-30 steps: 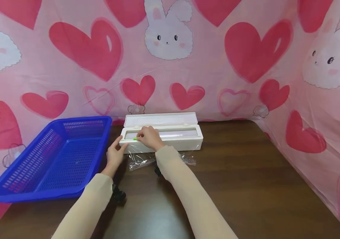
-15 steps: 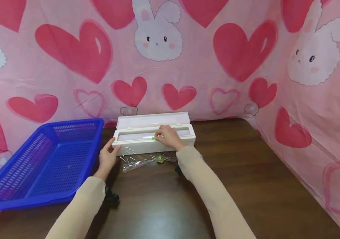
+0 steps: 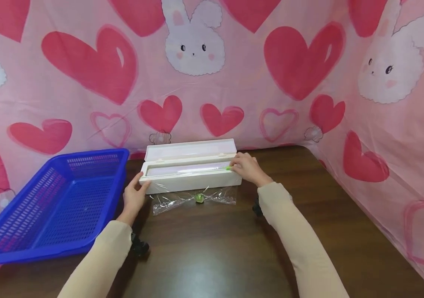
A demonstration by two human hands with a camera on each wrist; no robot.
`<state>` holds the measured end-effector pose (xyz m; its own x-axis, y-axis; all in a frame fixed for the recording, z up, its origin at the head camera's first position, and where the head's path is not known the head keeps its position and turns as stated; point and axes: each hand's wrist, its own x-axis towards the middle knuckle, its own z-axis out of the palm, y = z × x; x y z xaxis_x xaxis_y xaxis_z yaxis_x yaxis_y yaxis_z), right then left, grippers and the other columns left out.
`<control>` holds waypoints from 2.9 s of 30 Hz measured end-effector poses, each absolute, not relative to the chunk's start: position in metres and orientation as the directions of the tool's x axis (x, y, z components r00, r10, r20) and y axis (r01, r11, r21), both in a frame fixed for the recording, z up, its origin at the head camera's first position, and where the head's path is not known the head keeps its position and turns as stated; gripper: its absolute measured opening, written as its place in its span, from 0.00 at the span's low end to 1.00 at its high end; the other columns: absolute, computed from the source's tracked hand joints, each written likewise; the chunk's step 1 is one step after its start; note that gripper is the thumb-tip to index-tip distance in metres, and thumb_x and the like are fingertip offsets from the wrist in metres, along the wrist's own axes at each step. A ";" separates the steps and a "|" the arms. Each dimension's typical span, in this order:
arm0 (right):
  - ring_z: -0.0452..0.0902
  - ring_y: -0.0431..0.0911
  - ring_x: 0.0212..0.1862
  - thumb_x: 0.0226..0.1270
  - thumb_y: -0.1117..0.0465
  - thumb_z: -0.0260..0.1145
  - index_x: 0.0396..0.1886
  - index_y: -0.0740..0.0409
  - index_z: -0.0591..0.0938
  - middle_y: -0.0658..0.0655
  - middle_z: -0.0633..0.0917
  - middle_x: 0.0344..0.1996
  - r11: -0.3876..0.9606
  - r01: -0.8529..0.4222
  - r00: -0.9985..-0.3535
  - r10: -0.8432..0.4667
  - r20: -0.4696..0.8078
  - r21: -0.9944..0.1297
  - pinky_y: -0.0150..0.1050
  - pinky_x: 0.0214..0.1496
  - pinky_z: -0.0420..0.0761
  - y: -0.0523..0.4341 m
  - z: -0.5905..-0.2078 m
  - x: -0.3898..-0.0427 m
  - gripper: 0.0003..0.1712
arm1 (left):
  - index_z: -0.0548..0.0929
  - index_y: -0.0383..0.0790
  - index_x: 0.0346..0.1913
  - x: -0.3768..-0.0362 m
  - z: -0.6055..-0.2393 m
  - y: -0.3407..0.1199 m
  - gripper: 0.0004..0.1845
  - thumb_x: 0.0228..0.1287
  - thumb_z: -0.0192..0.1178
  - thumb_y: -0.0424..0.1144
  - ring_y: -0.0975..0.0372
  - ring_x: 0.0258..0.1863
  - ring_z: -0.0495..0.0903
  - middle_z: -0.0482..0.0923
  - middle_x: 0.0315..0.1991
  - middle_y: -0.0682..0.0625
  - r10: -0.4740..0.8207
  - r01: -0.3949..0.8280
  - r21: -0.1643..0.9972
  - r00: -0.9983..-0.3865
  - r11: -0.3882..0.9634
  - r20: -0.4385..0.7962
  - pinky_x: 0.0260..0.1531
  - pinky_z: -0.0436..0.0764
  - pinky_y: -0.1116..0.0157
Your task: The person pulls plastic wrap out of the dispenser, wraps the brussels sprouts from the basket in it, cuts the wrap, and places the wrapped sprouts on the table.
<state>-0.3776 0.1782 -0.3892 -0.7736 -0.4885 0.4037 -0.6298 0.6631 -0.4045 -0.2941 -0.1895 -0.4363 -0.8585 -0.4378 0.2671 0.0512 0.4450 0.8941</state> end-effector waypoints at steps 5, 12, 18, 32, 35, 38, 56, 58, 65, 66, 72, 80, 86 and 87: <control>0.71 0.54 0.42 0.59 0.66 0.66 0.33 0.62 0.83 0.57 0.78 0.35 0.622 -0.639 -0.766 -0.459 0.451 -0.452 0.53 0.46 0.68 0.203 -0.393 -0.377 0.04 | 0.74 0.41 0.60 -0.291 -0.435 -0.193 0.25 0.58 0.64 0.39 0.50 0.44 0.76 0.77 0.48 0.37 -0.450 0.048 0.892 -0.850 0.450 0.273 0.43 0.72 0.56; 0.74 0.52 0.40 0.60 0.63 0.65 0.33 0.62 0.83 0.56 0.80 0.32 0.570 -0.602 -0.798 -0.406 0.445 -0.559 0.48 0.47 0.71 0.216 -0.398 -0.376 0.06 | 0.73 0.41 0.61 -0.295 -0.436 -0.186 0.26 0.59 0.63 0.40 0.49 0.47 0.75 0.76 0.50 0.37 -0.422 0.046 0.892 -0.869 0.450 0.258 0.46 0.70 0.55; 0.73 0.56 0.46 0.62 0.65 0.63 0.39 0.66 0.82 0.62 0.81 0.39 0.633 -0.456 -0.890 -0.345 0.299 -0.626 0.53 0.53 0.68 0.212 -0.395 -0.376 0.09 | 0.70 0.39 0.63 -0.293 -0.431 -0.186 0.27 0.61 0.61 0.38 0.48 0.49 0.74 0.73 0.54 0.35 -0.385 0.043 0.900 -0.894 0.434 0.229 0.48 0.71 0.55; 0.70 0.54 0.44 0.57 0.63 0.68 0.42 0.64 0.82 0.59 0.78 0.38 0.612 -0.564 -0.826 -0.397 0.401 -0.555 0.50 0.48 0.69 0.197 -0.387 -0.368 0.14 | 0.75 0.30 0.55 -0.291 -0.419 -0.182 0.23 0.55 0.64 0.32 0.41 0.60 0.58 0.57 0.61 0.30 -0.358 0.151 0.830 -0.850 0.537 0.386 0.59 0.58 0.51; 0.68 0.53 0.45 0.55 0.58 0.70 0.39 0.59 0.83 0.57 0.78 0.39 0.634 -0.626 -0.778 -0.474 0.412 -0.453 0.51 0.47 0.66 0.190 -0.388 -0.367 0.13 | 0.79 0.31 0.49 -0.289 -0.418 -0.179 0.19 0.54 0.66 0.32 0.44 0.53 0.63 0.63 0.51 0.33 -0.369 0.188 0.803 -0.813 0.566 0.451 0.54 0.61 0.53; 0.67 0.51 0.44 0.53 0.58 0.72 0.32 0.55 0.82 0.54 0.77 0.38 0.664 -0.654 -0.750 -0.512 0.418 -0.361 0.51 0.44 0.65 0.185 -0.391 -0.366 0.09 | 0.82 0.35 0.45 -0.287 -0.417 -0.177 0.15 0.54 0.66 0.34 0.50 0.38 0.68 0.68 0.36 0.40 -0.383 0.176 0.787 -0.798 0.591 0.466 0.40 0.65 0.57; 0.69 0.45 0.24 0.55 0.69 0.67 0.28 0.58 0.78 0.48 0.76 0.23 0.571 -0.675 -0.737 -0.556 0.385 -0.468 0.37 0.26 0.70 0.187 -0.389 -0.346 0.06 | 0.79 0.26 0.47 -0.269 -0.421 -0.174 0.14 0.65 0.56 0.35 0.66 0.16 0.77 0.81 0.29 0.36 -0.314 0.051 0.980 -0.943 0.195 0.111 0.23 0.78 0.68; 0.69 0.44 0.22 0.57 0.69 0.65 0.29 0.59 0.77 0.49 0.76 0.22 0.550 -0.629 -0.764 -0.567 0.307 -0.550 0.36 0.23 0.71 0.187 -0.387 -0.341 0.05 | 0.77 0.26 0.47 -0.268 -0.422 -0.175 0.14 0.66 0.55 0.35 0.66 0.19 0.79 0.81 0.34 0.34 -0.289 0.029 0.985 -0.954 0.171 0.078 0.26 0.79 0.67; 0.79 0.50 0.31 0.60 0.72 0.61 0.29 0.64 0.74 0.57 0.79 0.28 0.442 -0.468 -0.761 -0.641 0.095 -0.765 0.44 0.32 0.80 0.187 -0.388 -0.330 0.04 | 0.72 0.23 0.53 -0.264 -0.428 -0.175 0.17 0.71 0.47 0.35 0.53 0.35 0.82 0.76 0.44 0.29 -0.188 0.023 0.992 -0.981 0.127 0.047 0.34 0.80 0.66; 0.79 0.51 0.34 0.60 0.72 0.60 0.29 0.64 0.73 0.58 0.78 0.29 0.427 -0.454 -0.751 -0.656 0.078 -0.782 0.44 0.34 0.80 0.188 -0.390 -0.330 0.04 | 0.71 0.23 0.53 -0.263 -0.429 -0.176 0.17 0.72 0.46 0.35 0.50 0.38 0.81 0.76 0.45 0.29 -0.173 0.028 0.992 -0.984 0.125 0.049 0.35 0.80 0.66; 0.71 0.49 0.38 0.60 0.68 0.61 0.30 0.60 0.74 0.55 0.77 0.33 0.429 -0.472 -0.704 -0.710 0.036 -0.771 0.42 0.40 0.71 0.196 -0.401 -0.333 0.04 | 0.67 0.24 0.59 -0.257 -0.432 -0.177 0.18 0.73 0.41 0.34 0.40 0.48 0.74 0.72 0.49 0.27 -0.101 0.020 0.993 -0.994 0.119 0.033 0.45 0.76 0.56; 0.68 0.46 0.32 0.59 0.69 0.58 0.30 0.60 0.73 0.53 0.74 0.28 0.491 -0.438 -0.675 -0.733 -0.086 -0.753 0.40 0.34 0.68 0.199 -0.407 -0.331 0.02 | 0.70 0.24 0.57 -0.254 -0.434 -0.181 0.18 0.73 0.40 0.34 0.41 0.54 0.70 0.71 0.53 0.29 -0.007 0.016 0.975 -1.000 0.221 0.018 0.53 0.68 0.48; 0.67 0.44 0.28 0.58 0.70 0.59 0.25 0.55 0.72 0.49 0.72 0.23 0.560 -0.470 -0.665 -0.733 -0.143 -0.682 0.38 0.30 0.67 0.200 -0.407 -0.329 0.07 | 0.77 0.29 0.52 -0.253 -0.436 -0.184 0.15 0.71 0.46 0.34 0.46 0.54 0.71 0.75 0.51 0.35 0.011 0.089 0.895 -0.996 0.437 0.093 0.54 0.66 0.50; 0.67 0.44 0.27 0.58 0.70 0.59 0.25 0.55 0.72 0.49 0.72 0.23 0.567 -0.477 -0.662 -0.734 -0.150 -0.671 0.37 0.30 0.67 0.200 -0.407 -0.329 0.07 | 0.78 0.30 0.51 -0.253 -0.436 -0.184 0.14 0.70 0.47 0.33 0.47 0.54 0.70 0.75 0.51 0.36 0.019 0.101 0.875 -0.994 0.473 0.105 0.55 0.65 0.50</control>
<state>-0.3288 0.2004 -0.4067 -0.6621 -0.7342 -0.1501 -0.4770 0.5674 -0.6712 -0.2528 -0.1842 -0.4363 -0.9943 0.0188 0.1046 0.1010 0.4731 0.8752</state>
